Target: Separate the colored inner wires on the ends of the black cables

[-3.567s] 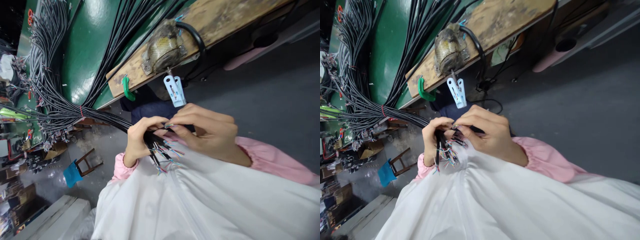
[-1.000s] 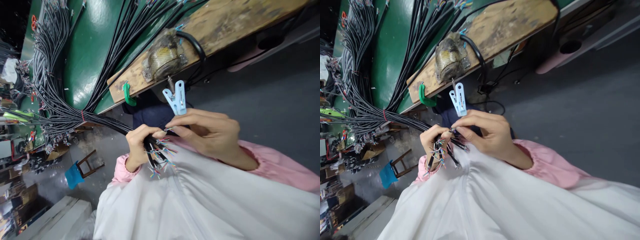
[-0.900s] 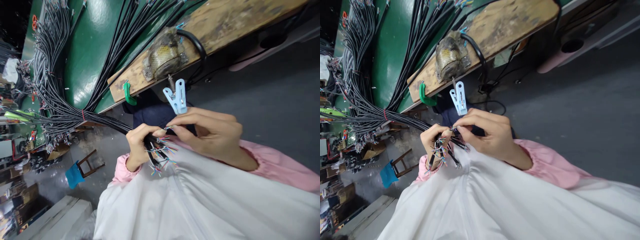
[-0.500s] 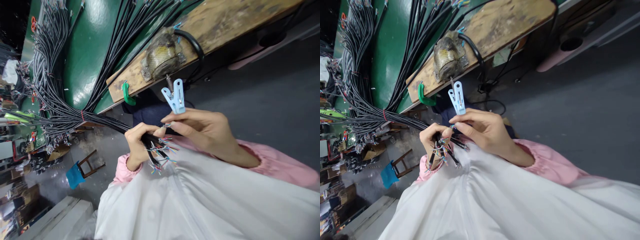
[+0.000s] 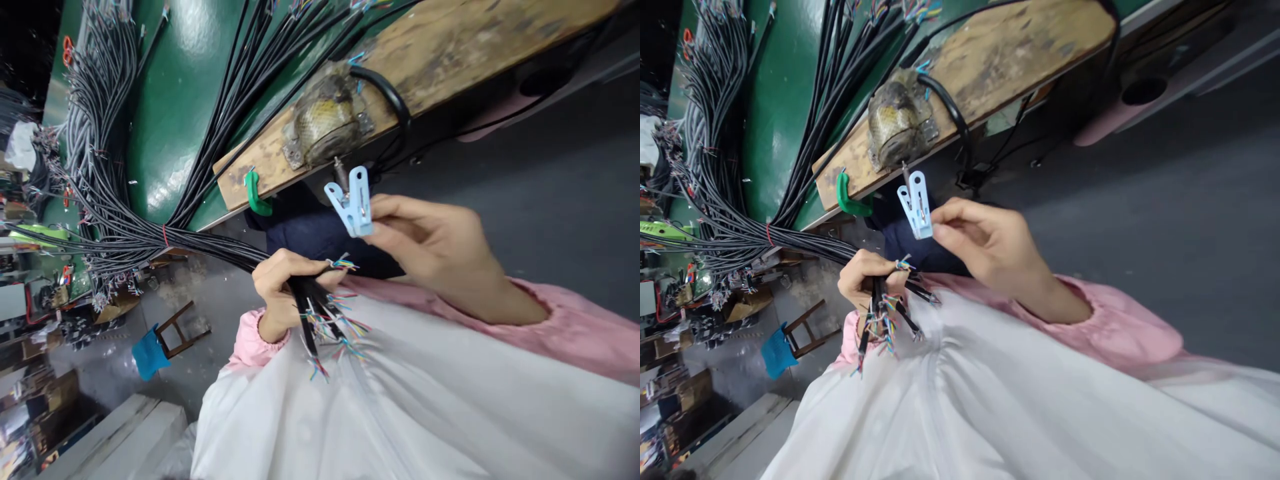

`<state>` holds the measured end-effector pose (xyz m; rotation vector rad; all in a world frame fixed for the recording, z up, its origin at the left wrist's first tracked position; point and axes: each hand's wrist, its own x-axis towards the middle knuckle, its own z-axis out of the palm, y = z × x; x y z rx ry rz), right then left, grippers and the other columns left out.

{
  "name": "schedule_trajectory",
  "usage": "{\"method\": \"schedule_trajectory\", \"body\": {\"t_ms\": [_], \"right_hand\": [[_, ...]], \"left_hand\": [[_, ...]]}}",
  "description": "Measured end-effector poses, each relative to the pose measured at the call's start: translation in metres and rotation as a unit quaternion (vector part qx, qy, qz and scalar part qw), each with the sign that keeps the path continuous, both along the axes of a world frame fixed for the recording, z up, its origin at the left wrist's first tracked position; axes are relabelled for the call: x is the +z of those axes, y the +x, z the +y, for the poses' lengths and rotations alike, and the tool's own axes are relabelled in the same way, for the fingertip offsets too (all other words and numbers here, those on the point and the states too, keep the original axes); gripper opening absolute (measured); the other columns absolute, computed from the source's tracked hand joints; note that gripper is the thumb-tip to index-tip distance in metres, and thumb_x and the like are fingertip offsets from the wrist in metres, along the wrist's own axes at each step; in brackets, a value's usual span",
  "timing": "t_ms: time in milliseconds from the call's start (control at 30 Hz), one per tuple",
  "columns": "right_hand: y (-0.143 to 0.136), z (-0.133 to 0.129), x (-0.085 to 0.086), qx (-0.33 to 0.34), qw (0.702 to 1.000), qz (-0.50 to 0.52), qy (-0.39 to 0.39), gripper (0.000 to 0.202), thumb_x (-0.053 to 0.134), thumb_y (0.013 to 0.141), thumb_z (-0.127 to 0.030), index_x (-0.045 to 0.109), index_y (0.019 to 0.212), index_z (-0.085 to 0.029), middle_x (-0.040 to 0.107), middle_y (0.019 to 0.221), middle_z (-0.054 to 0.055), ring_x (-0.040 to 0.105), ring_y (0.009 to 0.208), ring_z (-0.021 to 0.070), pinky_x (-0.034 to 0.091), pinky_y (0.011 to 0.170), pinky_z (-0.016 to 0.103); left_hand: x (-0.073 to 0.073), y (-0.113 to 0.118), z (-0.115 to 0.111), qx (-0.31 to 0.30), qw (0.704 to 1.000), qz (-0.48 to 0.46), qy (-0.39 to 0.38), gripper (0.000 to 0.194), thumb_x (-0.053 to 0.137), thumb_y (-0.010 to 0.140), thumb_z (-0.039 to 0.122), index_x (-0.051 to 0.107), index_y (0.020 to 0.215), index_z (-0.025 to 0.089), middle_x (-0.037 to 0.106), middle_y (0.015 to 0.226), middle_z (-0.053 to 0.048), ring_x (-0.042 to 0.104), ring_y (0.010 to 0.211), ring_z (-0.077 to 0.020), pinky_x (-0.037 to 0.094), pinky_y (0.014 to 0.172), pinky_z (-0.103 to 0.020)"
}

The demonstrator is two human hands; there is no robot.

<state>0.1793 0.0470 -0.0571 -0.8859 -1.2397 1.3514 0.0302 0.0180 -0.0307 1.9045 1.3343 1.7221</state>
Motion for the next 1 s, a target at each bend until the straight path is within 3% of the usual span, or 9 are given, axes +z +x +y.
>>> {"method": "schedule_trajectory", "body": {"t_ms": [133,233,300,400,800,1000], "right_hand": [[-0.01,0.02,0.007,0.043,0.978,0.129,-0.155,0.06,0.069,0.075,-0.083,0.068,0.069,-0.022,0.057,0.062,0.0,0.054,0.059,0.0134,0.046,0.055,0.027],[-0.018,0.031,0.019,0.096,0.942,0.209,-0.245,0.063,0.081,0.06,-0.082,0.067,0.067,-0.021,0.056,0.065,0.0,0.055,0.063,0.0126,0.046,0.057,0.026],[-0.021,0.036,0.024,0.141,0.917,0.252,-0.275,0.063,0.086,0.057,-0.078,0.063,0.064,-0.02,0.053,0.065,-0.002,0.051,0.061,0.0109,0.045,0.057,0.026],[-0.024,0.037,0.027,0.182,0.895,0.295,-0.282,0.064,0.086,0.06,-0.076,0.057,0.06,-0.02,0.045,0.063,-0.004,0.042,0.058,0.0085,0.042,0.055,0.024],[-0.026,0.036,0.023,0.171,0.894,0.289,-0.296,0.065,0.086,0.061,-0.076,0.053,0.058,-0.02,0.042,0.063,-0.004,0.038,0.058,0.0094,0.034,0.053,0.025],[-0.026,0.037,0.025,0.19,0.891,0.299,-0.283,0.066,0.083,0.061,-0.079,0.055,0.058,-0.02,0.042,0.06,-0.004,0.036,0.054,0.0089,0.031,0.049,0.026]], "left_hand": [[-0.001,0.005,0.011,-0.017,0.999,-0.008,0.032,0.031,0.083,0.086,0.035,0.065,0.066,0.019,0.063,0.052,0.007,0.054,0.04,-0.0056,0.039,0.038,-0.019],[0.0,0.007,0.014,-0.01,1.0,-0.006,0.027,0.031,0.086,0.083,0.031,0.063,0.067,0.018,0.061,0.053,0.008,0.057,0.042,-0.0051,0.043,0.04,-0.017],[0.001,0.009,0.015,-0.005,1.0,-0.001,0.022,0.032,0.085,0.084,0.031,0.061,0.066,0.018,0.061,0.054,0.008,0.057,0.043,-0.0053,0.046,0.042,-0.017],[0.001,0.011,0.017,-0.01,1.0,0.007,0.018,0.034,0.084,0.085,0.031,0.059,0.066,0.018,0.06,0.054,0.008,0.056,0.042,-0.0052,0.046,0.042,-0.017],[0.004,0.016,0.022,-0.008,1.0,0.027,0.013,0.038,0.087,0.082,0.033,0.059,0.062,0.017,0.059,0.051,0.008,0.051,0.039,-0.0041,0.039,0.041,-0.017],[0.006,0.012,0.02,-0.022,0.999,0.034,-0.013,0.033,0.086,0.083,0.027,0.061,0.063,0.018,0.062,0.055,0.006,0.058,0.043,-0.0069,0.043,0.042,-0.019]]}}
